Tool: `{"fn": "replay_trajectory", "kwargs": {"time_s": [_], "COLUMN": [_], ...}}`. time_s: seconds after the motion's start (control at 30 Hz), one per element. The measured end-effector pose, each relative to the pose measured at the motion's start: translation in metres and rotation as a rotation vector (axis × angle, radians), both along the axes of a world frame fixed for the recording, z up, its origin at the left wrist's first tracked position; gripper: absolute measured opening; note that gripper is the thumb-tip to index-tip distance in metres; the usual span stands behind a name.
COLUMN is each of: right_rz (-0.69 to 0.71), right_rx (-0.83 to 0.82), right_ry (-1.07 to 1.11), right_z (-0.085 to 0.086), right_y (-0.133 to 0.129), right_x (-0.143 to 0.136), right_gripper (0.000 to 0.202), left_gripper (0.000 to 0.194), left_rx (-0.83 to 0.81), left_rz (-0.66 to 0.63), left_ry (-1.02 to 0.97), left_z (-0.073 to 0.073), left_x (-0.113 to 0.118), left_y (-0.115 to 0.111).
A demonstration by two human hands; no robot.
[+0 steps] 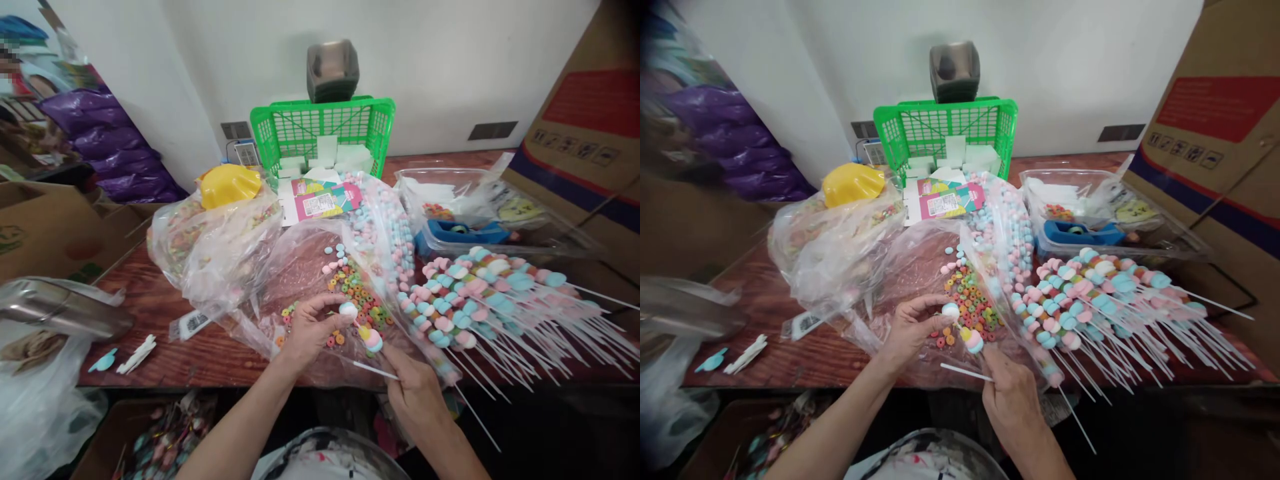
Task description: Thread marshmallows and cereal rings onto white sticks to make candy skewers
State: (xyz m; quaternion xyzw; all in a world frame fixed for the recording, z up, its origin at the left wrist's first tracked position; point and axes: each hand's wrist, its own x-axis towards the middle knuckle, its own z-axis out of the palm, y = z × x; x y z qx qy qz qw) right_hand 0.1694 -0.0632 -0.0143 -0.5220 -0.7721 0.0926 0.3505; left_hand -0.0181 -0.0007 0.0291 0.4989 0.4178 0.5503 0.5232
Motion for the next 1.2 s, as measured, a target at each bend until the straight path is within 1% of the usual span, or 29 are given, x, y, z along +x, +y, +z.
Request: {"fn": "replay_trajectory", "kwargs": {"time_s": [0.03, 0.1, 0.17, 0.23, 0.37, 0.47, 0.53, 0.63, 0.7, 0.8, 0.87, 0.9, 0.97, 1.03, 1.1, 1.13, 1.2], "right_rz": [-0.015, -0.046, -0.053, -0.037, -0.017, -0.003, -0.007, -0.033, -0.040, 0.003, 0.037, 0.039, 0.004, -0.072, -0.144, -0.169, -0.221], "right_rx": [-0.001, 0.000, -0.002, -0.015, -0.030, -0.032, -0.057, -0.079, -0.073, -0.078, -0.080, -0.076, -0.062, -0.039, -0.031, -0.035, -0.050], "right_ry": [-0.035, -0.096, -0.114, -0.090, -0.022, 0.039, 0.054, 0.056, 0.081, 0.140, 0.181, 0.199, 0.231, 0.244, 0.230, 0.222, 0.245], "right_z": [0.000, 0.000, -0.001, -0.003, -0.011, -0.016, -0.018, -0.019, -0.019, -0.019, -0.019, -0.019, -0.019, -0.018, -0.015, -0.014, -0.010], "right_y": [0.000, -0.001, -0.002, -0.003, -0.007, -0.009, -0.009, -0.008, -0.009, -0.011, -0.013, -0.013, -0.012, -0.007, 0.000, 0.002, 0.005], "right_x": [-0.001, -0.002, -0.005, -0.009, -0.016, -0.017, -0.014, -0.007, -0.006, -0.011, -0.016, -0.017, -0.015, -0.005, 0.009, 0.017, 0.033], "right_gripper": [0.029, 0.031, 0.033, 0.032, 0.036, 0.041, 0.039, 0.032, 0.031, 0.032, 0.033, 0.032, 0.031, 0.030, 0.031, 0.030, 0.029], "left_gripper": [0.024, 0.020, 0.018, 0.024, 0.036, 0.043, 0.043, 0.041, 0.041, 0.038, 0.037, 0.037, 0.037, 0.038, 0.042, 0.044, 0.049], "left_rx": [0.068, 0.272, 0.483, 0.632, 0.870, 1.000, 1.008, 0.933, 0.900, 0.859, 0.807, 0.777, 0.731, 0.703, 0.658, 0.632, 0.604], "left_rz": [0.046, 0.125, 0.157, 0.141, 0.067, 0.009, -0.038, -0.072, -0.023, 0.118, 0.153, 0.137, 0.063, -0.023, -0.081, -0.091, -0.072], "left_ry": [0.051, 0.216, 0.392, 0.526, 0.709, 0.868, 0.972, 1.043, 1.024, 0.931, 0.869, 0.844, 0.793, 0.721, 0.643, 0.611, 0.600], "left_z": [-0.003, -0.007, -0.011, -0.014, -0.017, -0.016, -0.014, -0.016, -0.021, -0.030, -0.034, -0.036, -0.037, -0.037, -0.038, -0.037, -0.035], "left_x": [0.001, 0.003, 0.003, 0.002, 0.000, -0.002, -0.003, -0.003, 0.000, 0.007, 0.014, 0.018, 0.027, 0.035, 0.042, 0.044, 0.047], "left_y": [-0.001, -0.004, -0.005, -0.007, -0.012, -0.016, -0.020, -0.027, -0.031, -0.035, -0.036, -0.036, -0.036, -0.033, -0.027, -0.023, -0.012]}}
